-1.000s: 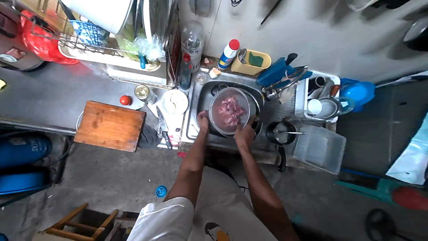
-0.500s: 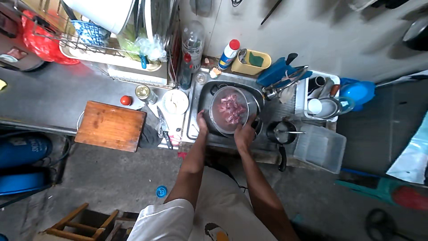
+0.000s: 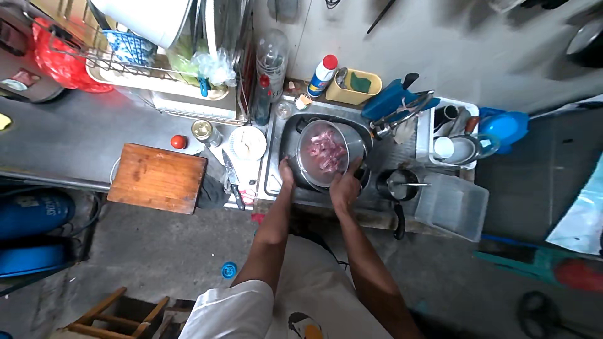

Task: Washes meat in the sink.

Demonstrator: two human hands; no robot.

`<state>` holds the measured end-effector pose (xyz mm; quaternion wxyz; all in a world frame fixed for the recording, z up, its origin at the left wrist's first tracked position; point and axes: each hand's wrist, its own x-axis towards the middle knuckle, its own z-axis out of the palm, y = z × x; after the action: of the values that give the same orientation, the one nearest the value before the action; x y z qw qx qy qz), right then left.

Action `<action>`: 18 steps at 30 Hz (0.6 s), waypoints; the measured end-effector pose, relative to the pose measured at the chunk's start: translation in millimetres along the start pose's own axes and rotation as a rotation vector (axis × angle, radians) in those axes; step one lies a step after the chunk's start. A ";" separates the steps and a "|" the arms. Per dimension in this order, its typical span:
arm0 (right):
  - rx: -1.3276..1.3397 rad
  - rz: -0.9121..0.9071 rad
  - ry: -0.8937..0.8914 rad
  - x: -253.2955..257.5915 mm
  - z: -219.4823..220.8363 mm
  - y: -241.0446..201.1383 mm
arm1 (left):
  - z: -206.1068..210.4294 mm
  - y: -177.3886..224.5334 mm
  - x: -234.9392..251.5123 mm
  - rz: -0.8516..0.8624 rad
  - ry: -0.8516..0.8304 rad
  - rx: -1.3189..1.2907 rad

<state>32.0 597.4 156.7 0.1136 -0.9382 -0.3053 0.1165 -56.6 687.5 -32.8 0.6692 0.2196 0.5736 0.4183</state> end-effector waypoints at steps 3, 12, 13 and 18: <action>-0.025 -0.001 0.006 -1.1 1.9 0.4 | -0.6 0.9 0.0 -0.019 0.001 0.017; -0.077 -0.023 0.036 -4.9 4.6 -4.8 | 1.9 7.6 -1.9 -0.137 0.023 -0.053; -0.077 -0.027 0.039 -4.8 4.9 -5.2 | 1.8 7.3 -1.6 -0.145 0.019 -0.052; -0.090 -0.026 0.034 -5.8 5.5 -7.6 | 1.3 6.7 -0.7 -0.170 0.006 -0.050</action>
<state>21.6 600.6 154.5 0.0780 -0.9402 -0.3204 0.0852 -57.4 690.9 -26.9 0.7059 0.1522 0.5816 0.3746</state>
